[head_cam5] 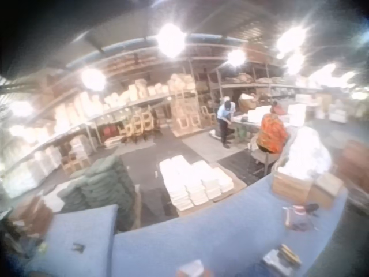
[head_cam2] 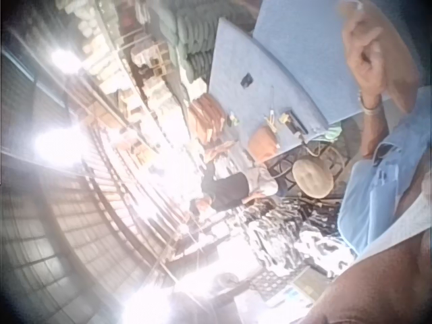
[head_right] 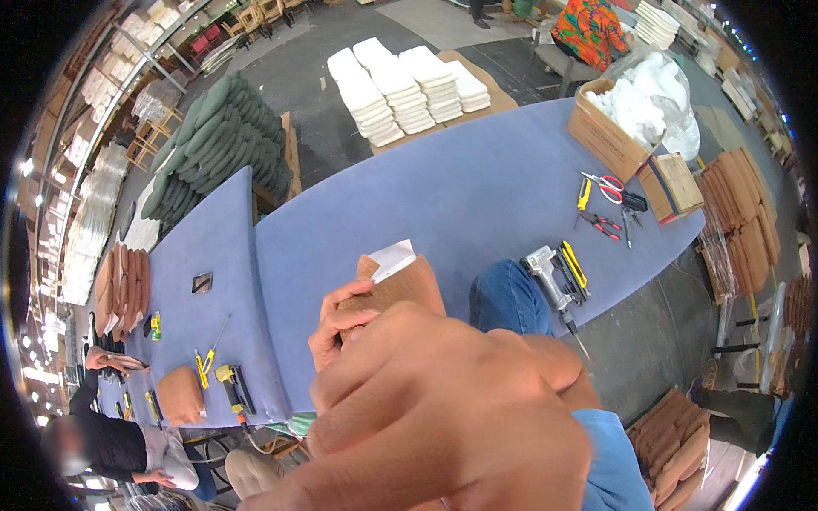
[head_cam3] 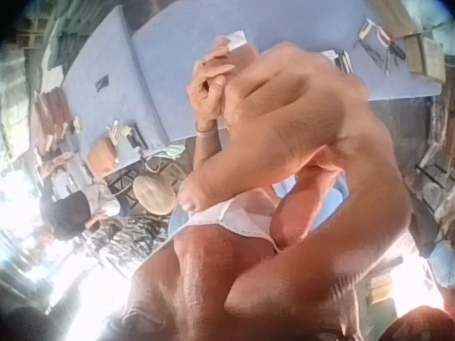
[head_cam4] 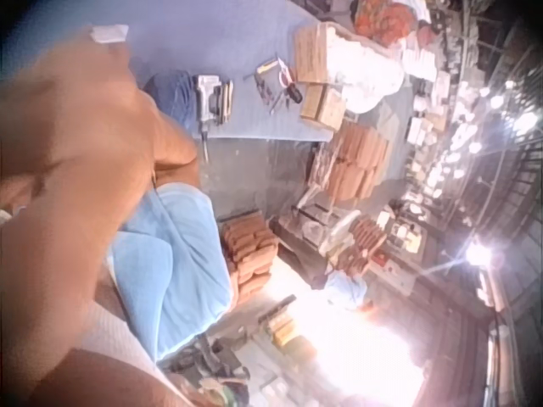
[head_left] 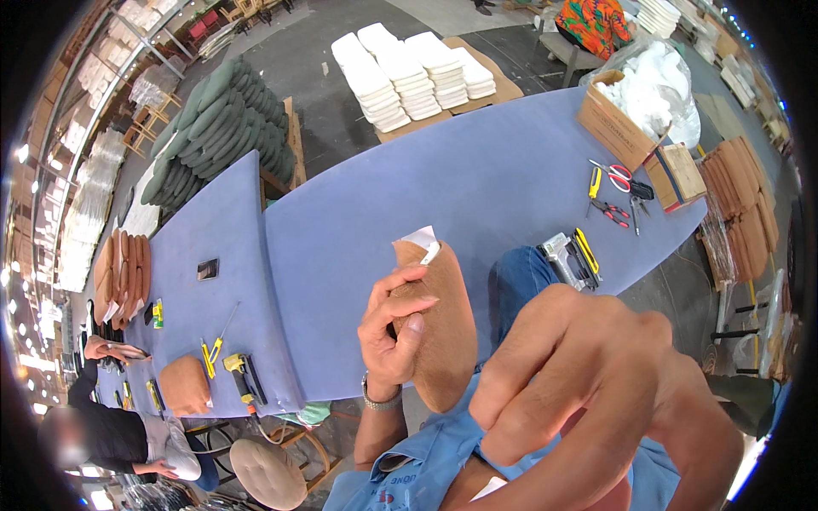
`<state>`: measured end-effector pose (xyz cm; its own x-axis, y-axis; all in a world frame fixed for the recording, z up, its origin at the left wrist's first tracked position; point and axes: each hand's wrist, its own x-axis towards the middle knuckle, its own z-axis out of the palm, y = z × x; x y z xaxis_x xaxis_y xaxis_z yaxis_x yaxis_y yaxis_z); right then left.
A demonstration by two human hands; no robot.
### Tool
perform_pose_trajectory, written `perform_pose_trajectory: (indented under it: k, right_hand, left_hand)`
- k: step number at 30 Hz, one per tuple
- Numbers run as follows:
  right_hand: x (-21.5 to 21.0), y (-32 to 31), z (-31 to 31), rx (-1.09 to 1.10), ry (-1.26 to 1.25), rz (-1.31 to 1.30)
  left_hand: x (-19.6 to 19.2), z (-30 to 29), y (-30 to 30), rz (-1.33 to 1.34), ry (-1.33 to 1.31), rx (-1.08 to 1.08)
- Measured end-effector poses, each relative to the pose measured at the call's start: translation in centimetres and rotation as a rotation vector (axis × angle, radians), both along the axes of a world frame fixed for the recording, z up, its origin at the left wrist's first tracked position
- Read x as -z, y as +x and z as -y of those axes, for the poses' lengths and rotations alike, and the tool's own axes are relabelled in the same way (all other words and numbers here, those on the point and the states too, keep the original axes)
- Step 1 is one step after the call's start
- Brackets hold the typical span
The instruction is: The person staples fabric onto a curved wooden furniture part using a pneumatic staple gun, then trims excess fabric with a utility knife. The person repeatedly repositions the part and continues stapling along the edges.
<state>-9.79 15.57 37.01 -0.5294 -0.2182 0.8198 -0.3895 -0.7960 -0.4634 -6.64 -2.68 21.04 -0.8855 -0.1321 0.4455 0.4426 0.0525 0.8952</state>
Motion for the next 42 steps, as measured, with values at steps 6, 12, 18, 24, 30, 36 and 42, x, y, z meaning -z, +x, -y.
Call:
perform_pose_trajectory:
  k: [6,12,18,24,30,36,42]
  right_hand:
    - [0.1,-0.1,-0.4,-0.021,-0.006,-0.012]
    - [0.0,0.0,-0.6,-0.040,-0.019,-0.025]
    - [0.0,0.0,-0.8,-0.062,-0.028,-0.044]
    - [0.0,0.0,-0.6,-0.090,-0.022,-0.049]
    - [0.1,-0.2,-0.4,-0.100,-0.022,-0.046]
    - [-0.1,-0.2,0.0,-0.117,-0.026,-0.053]
    - [-0.1,-0.4,0.3,-0.122,-0.024,-0.053]
  left_hand:
    - [0.6,0.4,0.2,-0.029,-0.013,0.002]
    - [0.1,0.1,0.2,-0.016,0.005,-0.011]
    - [0.3,0.1,0.5,0.007,-0.019,-0.037]
    - [0.9,0.6,0.7,-0.049,-0.047,-0.048]
    - [0.3,0.6,0.9,0.017,-0.030,-0.052]
    - [0.3,1.1,0.9,-0.011,-0.064,-0.043]
    - [0.1,0.9,0.8,0.016,-0.031,-0.043]
